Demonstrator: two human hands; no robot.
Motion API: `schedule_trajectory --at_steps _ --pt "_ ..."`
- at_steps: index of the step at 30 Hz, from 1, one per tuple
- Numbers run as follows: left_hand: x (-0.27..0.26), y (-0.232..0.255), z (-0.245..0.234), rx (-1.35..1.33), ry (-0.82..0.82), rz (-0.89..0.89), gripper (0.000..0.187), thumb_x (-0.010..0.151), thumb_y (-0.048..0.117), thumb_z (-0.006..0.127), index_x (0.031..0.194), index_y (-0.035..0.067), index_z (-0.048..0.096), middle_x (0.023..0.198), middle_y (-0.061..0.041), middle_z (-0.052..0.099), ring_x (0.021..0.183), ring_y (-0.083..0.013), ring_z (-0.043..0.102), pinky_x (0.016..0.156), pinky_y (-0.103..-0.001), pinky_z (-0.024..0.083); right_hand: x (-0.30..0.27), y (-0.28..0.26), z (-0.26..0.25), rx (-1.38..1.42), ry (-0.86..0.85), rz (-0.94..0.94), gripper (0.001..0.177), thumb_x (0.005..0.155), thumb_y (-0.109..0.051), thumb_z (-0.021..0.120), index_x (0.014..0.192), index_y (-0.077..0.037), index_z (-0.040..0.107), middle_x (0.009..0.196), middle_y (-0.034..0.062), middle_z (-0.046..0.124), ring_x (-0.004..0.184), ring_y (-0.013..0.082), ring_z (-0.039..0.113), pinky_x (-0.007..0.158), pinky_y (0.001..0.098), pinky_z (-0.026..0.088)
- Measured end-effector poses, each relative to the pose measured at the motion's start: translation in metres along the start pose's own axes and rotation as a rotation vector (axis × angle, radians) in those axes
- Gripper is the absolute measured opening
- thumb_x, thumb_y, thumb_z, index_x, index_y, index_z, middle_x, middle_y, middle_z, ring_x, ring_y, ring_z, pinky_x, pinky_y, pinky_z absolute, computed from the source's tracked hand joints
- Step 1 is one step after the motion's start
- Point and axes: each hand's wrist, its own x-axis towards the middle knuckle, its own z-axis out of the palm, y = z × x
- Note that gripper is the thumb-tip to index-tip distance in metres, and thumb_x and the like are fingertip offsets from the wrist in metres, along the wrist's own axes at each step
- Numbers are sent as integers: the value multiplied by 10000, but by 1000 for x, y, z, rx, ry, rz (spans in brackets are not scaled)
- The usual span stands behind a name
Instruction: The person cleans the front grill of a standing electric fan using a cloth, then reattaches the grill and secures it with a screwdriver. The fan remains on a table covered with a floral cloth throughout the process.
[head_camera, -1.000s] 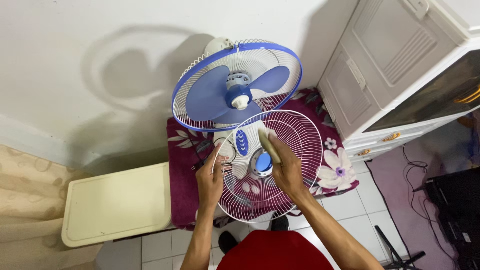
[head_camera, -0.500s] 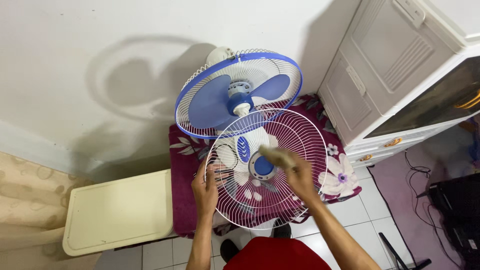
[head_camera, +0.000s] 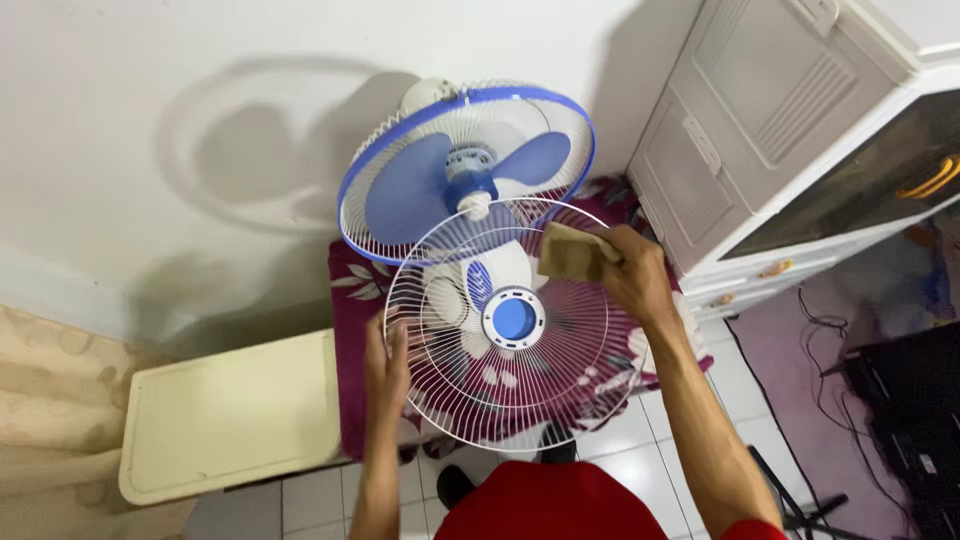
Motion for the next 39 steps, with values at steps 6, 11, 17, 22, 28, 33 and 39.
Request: schedule_trajectory --at_steps 6,11,17,22,28,33,39 --pt "38 35 -1 320 -325 226 497 1013 258 607 1461 63 519 1114 -157 744 980 -227 757 821 -345 625 21 -30 12 -35 -251 -277 371 731 56 721 1096 -9 739 1031 158 750 898 322 728 754 419 596" --pt "50 60 20 428 -343 53 421 1062 210 506 1478 160 548 1012 -116 775 793 -204 742 642 -330 606 37 -44 15 9 -358 -329 337 805 34 719 1136 -29 716 1152 175 724 991 337 719 809 426 599" --pt "24 56 22 350 -143 53 423 1067 186 451 1482 159 527 987 -133 770 775 -166 771 612 -301 611 10 -26 12 362 208 -44 562 880 162 454 1384 -31 607 1310 164 695 1191 294 716 1058 366 595" --pt "9 36 34 280 -24 33 414 1066 210 452 1453 93 541 1120 -138 736 819 -175 760 638 -304 662 -12 -18 62 121 421 -73 598 933 175 529 1502 -4 474 1464 216 597 1263 301 672 1037 357 574" --pt "-6 23 45 148 -41 216 410 1083 215 466 1450 47 538 1211 -169 724 960 -202 762 730 -337 688 -39 -10 105 -208 165 -215 682 765 184 522 1429 27 504 1464 298 546 1435 462 436 1237 511 292" --pt "-9 25 34 159 31 50 419 1055 230 475 1435 72 549 1060 -151 752 827 -222 787 678 -353 645 -84 -12 104 -97 -58 -176 525 875 111 511 1368 -32 617 1445 193 601 1409 377 510 1202 555 386" --pt "-6 24 31 215 109 2 430 1056 228 463 1454 79 529 1014 -145 764 756 -215 789 598 -341 663 -96 3 63 516 178 409 390 1008 -1 455 1322 -41 683 1201 235 733 1117 347 703 947 461 626"
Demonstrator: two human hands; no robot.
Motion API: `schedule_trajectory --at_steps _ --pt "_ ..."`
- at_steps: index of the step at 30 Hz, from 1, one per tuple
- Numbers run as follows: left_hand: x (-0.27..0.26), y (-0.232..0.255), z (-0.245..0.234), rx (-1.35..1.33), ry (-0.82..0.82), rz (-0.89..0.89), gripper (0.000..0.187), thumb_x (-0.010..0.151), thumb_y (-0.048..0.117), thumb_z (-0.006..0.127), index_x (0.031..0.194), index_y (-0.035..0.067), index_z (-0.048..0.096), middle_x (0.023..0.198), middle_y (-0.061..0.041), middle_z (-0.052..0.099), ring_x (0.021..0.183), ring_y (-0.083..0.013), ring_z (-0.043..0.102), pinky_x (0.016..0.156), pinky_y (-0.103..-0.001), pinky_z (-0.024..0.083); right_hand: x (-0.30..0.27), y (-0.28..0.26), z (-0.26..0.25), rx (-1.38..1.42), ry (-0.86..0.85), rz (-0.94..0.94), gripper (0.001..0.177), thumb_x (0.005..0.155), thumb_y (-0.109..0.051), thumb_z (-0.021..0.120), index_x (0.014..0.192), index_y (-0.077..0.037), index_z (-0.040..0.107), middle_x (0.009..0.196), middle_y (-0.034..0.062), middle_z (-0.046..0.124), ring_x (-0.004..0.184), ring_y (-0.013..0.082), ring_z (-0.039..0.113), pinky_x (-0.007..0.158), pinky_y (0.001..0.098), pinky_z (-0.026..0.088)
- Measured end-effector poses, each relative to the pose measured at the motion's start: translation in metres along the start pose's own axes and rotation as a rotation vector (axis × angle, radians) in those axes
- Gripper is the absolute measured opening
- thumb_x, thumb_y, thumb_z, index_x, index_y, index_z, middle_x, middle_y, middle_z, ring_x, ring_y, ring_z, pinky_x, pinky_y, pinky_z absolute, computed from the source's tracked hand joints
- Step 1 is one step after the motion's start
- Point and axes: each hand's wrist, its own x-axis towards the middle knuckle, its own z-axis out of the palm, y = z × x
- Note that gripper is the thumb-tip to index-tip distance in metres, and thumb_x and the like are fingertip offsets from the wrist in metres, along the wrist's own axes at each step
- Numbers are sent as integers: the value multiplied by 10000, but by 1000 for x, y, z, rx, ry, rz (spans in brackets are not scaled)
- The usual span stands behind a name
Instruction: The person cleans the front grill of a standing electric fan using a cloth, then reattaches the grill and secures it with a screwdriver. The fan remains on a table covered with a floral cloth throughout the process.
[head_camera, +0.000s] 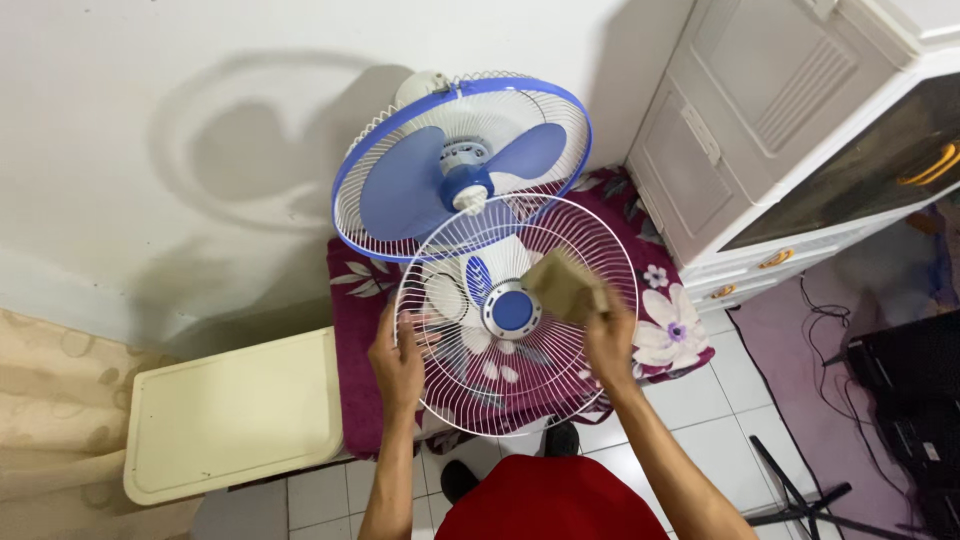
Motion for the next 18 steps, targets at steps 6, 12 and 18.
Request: schedule_trajectory --at_steps 6,12,18 --pt "-10 -4 13 -112 -30 196 397 1092 204 462 1444 32 529 1111 -168 726 869 -197 771 645 -322 653 28 17 2 -276 224 -374 589 958 114 500 1531 -13 453 1359 259 634 1138 364 697 925 423 642" --pt "-16 3 37 17 18 282 380 1075 152 496 1418 12 578 1197 -181 730 973 -226 739 794 -353 623 34 27 64 -432 91 -442 581 938 159 475 1496 3 431 1506 359 462 1298 469 566 875 432 668" --pt "-10 3 40 35 57 302 352 1081 139 504 1400 20 593 1185 -157 743 1034 -229 739 877 -374 592 -1 29 92 -538 -50 -622 541 930 143 483 1452 7 525 1434 284 583 1349 437 576 1126 544 522"
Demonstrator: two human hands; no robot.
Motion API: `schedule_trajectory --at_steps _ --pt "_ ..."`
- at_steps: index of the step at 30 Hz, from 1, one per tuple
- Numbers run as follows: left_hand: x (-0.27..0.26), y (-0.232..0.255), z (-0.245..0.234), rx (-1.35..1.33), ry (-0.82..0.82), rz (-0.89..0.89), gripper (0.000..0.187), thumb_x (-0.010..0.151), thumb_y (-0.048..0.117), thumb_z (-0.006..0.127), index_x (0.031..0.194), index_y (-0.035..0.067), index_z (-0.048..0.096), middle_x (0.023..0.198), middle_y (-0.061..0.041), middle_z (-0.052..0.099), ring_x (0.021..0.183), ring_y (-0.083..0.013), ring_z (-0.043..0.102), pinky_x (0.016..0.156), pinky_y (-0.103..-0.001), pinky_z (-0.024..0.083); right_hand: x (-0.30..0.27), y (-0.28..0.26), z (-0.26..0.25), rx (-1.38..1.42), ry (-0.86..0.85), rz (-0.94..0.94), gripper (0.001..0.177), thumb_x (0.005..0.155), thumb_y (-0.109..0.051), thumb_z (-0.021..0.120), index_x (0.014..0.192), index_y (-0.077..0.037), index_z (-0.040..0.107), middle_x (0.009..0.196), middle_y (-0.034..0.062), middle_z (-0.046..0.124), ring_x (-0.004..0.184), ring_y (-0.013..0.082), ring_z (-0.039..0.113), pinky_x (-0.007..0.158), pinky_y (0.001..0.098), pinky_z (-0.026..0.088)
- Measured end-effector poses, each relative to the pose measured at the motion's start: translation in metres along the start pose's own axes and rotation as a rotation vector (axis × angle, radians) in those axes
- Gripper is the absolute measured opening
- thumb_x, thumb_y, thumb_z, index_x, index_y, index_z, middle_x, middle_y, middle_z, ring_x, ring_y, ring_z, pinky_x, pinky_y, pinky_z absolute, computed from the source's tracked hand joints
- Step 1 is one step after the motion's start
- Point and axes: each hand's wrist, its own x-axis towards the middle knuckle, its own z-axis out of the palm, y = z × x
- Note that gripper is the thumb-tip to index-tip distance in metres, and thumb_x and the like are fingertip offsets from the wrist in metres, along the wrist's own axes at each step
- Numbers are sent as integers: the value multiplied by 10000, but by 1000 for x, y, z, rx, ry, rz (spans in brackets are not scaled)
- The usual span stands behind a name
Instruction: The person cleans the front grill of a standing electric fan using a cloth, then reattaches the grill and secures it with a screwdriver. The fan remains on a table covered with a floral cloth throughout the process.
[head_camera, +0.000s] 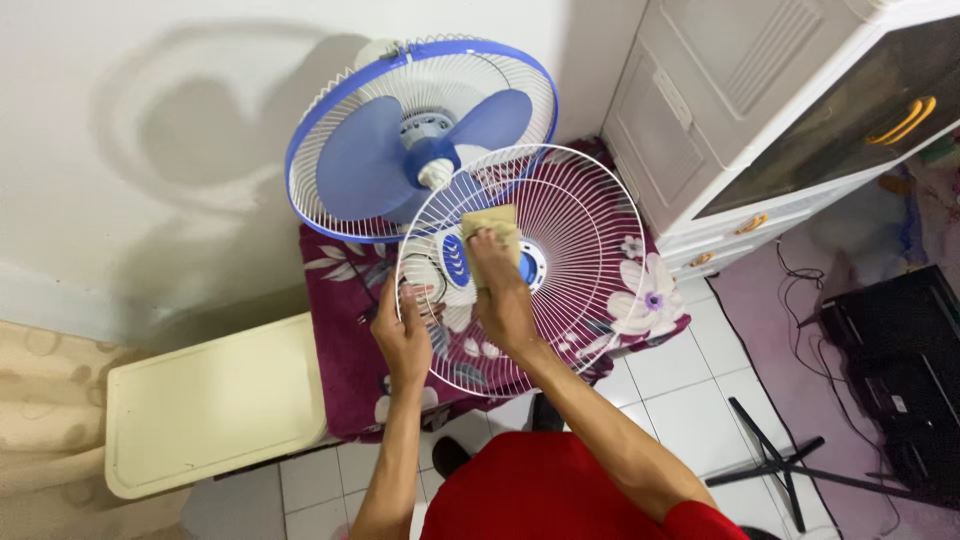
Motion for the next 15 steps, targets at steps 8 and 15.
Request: schedule_trajectory --at_steps 8,15 --pt "8 -4 -3 47 55 -213 375 1108 117 494 1457 10 581 1054 -202 780 723 -332 604 620 -386 501 -64 -15 -34 133 -337 -245 485 942 118 580 1393 -61 588 1415 178 633 1352 358 589 1188 502 455" --pt "6 -7 0 -198 38 -72 378 1091 129 443 1441 -1 497 1168 -175 693 996 -216 748 689 -339 644 -85 25 -99 51 -551 -286 670 844 241 483 1384 -123 647 1394 86 675 1318 251 635 1128 414 494"
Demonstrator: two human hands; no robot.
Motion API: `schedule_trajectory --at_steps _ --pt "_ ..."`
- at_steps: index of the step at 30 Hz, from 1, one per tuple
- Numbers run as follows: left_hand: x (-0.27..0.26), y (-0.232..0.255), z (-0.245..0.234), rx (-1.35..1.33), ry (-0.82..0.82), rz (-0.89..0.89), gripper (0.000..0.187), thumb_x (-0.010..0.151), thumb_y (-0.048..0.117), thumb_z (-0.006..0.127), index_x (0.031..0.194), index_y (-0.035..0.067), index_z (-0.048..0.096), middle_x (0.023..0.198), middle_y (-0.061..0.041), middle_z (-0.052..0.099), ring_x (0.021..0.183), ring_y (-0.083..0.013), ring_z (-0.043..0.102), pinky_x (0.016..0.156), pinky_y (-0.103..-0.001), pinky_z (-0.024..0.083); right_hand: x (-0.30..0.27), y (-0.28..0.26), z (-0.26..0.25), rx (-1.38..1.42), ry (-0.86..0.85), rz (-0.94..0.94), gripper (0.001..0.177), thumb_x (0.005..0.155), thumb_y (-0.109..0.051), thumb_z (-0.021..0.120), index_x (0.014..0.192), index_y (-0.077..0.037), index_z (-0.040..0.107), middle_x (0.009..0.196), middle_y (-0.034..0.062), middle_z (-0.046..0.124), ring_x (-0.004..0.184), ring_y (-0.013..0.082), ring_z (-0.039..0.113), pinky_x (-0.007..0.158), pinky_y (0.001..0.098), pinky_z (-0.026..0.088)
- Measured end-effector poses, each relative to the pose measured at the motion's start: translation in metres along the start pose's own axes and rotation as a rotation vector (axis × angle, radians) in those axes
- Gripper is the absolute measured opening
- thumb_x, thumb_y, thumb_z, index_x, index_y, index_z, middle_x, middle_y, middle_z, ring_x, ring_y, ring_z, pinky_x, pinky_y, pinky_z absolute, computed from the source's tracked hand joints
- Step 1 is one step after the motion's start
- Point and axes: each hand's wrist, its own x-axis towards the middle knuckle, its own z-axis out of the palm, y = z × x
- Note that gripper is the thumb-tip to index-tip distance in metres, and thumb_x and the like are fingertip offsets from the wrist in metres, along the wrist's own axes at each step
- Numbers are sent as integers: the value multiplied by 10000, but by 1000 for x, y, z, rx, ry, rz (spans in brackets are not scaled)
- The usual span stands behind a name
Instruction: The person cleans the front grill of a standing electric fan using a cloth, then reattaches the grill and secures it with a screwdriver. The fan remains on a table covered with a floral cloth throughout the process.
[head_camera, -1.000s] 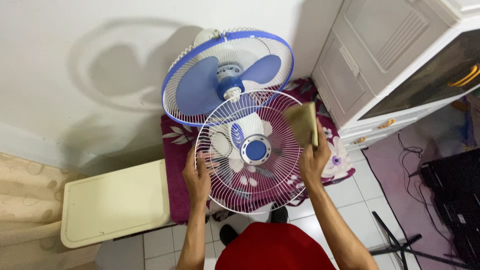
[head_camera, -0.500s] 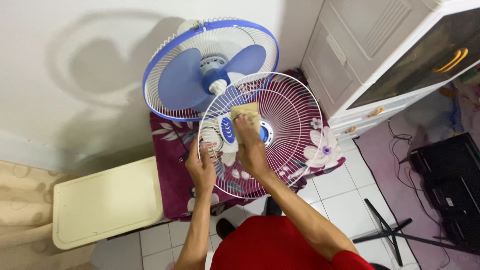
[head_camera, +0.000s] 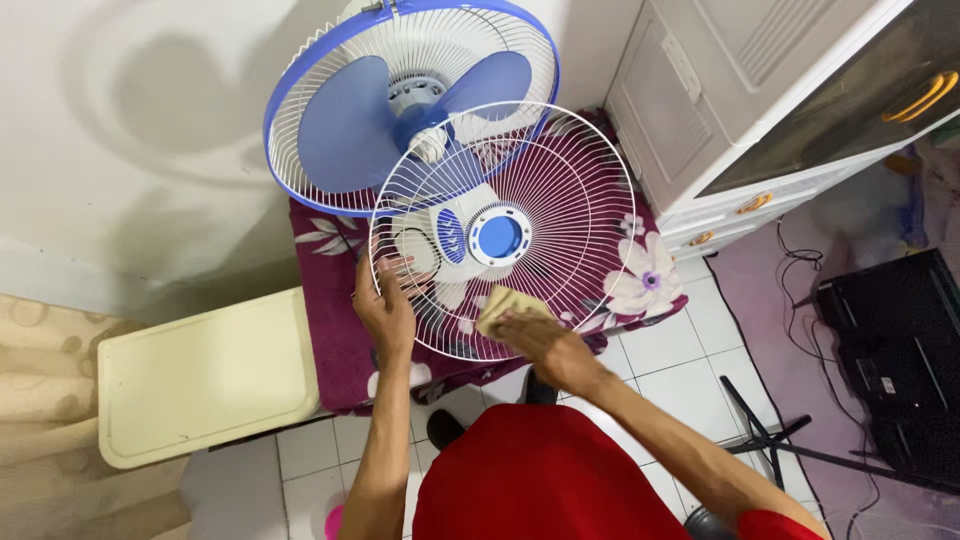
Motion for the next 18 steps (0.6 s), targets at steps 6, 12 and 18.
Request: schedule_trajectory --at_steps 6,12,18 --pt "1 -10 1 55 -39 63 377 1112 143 429 1458 14 508 1159 -164 716 1000 -197 759 719 -326 646 -14 40 -51 389 17 1094 428 968 99 451 1311 -44 662 1005 171 761 691 274 723 564 401 592" --pt "-5 -7 4 156 -31 109 374 1100 150 488 1443 16 552 1216 -159 722 1077 -231 731 873 -358 610 33 58 -56 292 755 581 574 989 117 480 1552 2 467 1324 240 627 1029 265 672 808 350 612" --pt "-11 -1 16 208 -17 201 354 1112 129 490 1434 12 579 1286 -180 718 1139 -255 725 947 -376 586 86 35 10 68 533 246 582 958 188 524 1482 -64 493 1470 241 569 1342 406 606 1106 427 580"
